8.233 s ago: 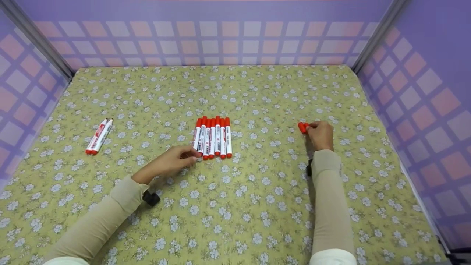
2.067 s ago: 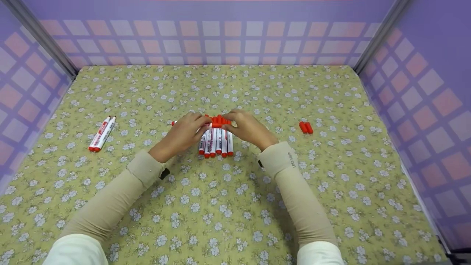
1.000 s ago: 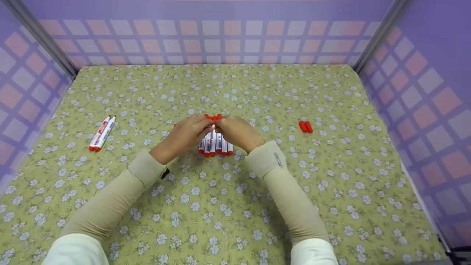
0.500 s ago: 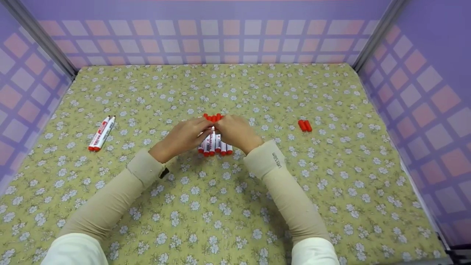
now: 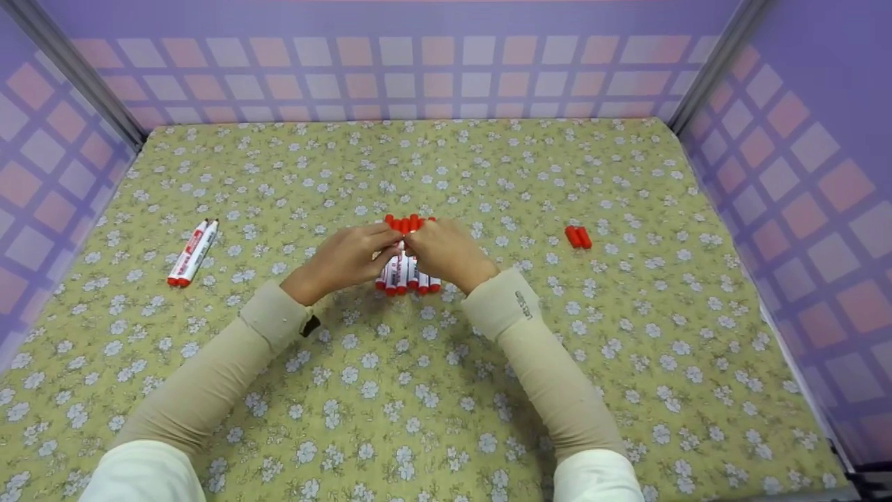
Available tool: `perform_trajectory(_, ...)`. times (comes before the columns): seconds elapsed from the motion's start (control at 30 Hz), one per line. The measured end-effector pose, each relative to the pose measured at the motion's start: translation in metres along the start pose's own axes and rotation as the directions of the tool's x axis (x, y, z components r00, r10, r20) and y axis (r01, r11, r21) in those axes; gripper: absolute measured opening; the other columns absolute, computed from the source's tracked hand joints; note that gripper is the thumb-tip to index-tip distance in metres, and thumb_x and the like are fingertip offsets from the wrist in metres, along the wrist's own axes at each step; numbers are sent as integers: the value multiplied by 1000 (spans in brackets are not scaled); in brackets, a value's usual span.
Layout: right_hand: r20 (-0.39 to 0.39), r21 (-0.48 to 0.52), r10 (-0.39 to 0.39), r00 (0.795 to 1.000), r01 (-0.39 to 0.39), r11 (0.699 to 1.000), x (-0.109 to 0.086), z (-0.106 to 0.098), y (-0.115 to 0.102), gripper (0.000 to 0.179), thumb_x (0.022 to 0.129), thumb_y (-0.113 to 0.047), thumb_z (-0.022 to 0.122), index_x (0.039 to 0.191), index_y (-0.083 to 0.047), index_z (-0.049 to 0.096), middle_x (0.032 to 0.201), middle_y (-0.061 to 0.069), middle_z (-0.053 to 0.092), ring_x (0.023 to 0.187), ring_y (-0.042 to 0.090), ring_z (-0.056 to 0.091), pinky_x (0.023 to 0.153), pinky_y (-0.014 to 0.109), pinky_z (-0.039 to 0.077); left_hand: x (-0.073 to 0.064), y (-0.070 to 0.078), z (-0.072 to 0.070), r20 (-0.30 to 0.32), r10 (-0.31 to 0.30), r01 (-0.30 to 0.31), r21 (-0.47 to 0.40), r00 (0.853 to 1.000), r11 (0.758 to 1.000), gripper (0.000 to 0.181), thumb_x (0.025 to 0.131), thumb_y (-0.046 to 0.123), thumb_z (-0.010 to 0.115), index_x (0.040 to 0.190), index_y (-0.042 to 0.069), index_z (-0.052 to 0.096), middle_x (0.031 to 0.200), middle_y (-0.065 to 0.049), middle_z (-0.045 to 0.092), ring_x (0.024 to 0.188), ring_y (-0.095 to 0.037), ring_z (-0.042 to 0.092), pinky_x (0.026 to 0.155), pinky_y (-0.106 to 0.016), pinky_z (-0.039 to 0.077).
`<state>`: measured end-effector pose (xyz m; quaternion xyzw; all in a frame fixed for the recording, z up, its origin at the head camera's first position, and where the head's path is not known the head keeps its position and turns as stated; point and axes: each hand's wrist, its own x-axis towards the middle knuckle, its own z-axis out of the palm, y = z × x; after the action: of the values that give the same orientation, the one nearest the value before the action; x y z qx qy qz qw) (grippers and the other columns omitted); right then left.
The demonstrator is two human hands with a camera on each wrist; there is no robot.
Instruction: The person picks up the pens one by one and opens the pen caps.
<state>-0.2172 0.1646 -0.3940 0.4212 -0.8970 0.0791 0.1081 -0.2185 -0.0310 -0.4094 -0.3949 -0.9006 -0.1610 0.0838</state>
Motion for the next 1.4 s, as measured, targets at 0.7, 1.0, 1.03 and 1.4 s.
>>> perform_trajectory(0.7, -74, -43, -11, 997, 8, 999, 0, 3, -3, 8, 90, -1, 62, 90, -3, 70, 76, 12, 72, 60, 24, 62, 55, 33, 52, 0, -6, 1, 32, -83, 87, -175, 996, 981, 30, 100, 24, 52, 119, 7, 68, 106, -6, 71, 76, -17, 62, 72, -32, 52)
perform_trajectory(1.0, -67, 3, 2, 998, -2, 1000, 0, 5, -2, 10, 91, -4, 62, 92, -3, 72, 74, 12, 71, 60, 23, 62, 57, 33, 54, 0, -6, 2, 45, -76, 81, -149, 996, 985, 29, 99, 23, 53, 119, 7, 67, 105, -7, 71, 79, -18, 63, 75, -33, 54)
perform_trajectory(1.03, -65, 9, 4, 998, -3, 1000, 0, 5, -2, 10, 91, -4, 62, 91, -3, 72, 73, 12, 71, 60, 23, 62, 57, 33, 54, 0, -6, 2, 51, -75, 82, -147, 996, 986, 29, 100, 24, 53, 118, 7, 68, 105, -7, 71, 79, -19, 62, 75, -33, 54)
perform_trajectory(1.4, -35, 32, 39, 999, -38, 999, -1, 5, -2, 8, 90, -4, 64, 90, -2, 72, 77, 11, 72, 62, 21, 60, 61, 31, 55, -3, -7, 1, 103, -102, 118, -163, 989, 979, 31, 100, 26, 52, 121, 9, 66, 116, -6, 68, 100, -21, 65, 91, -36, 52)
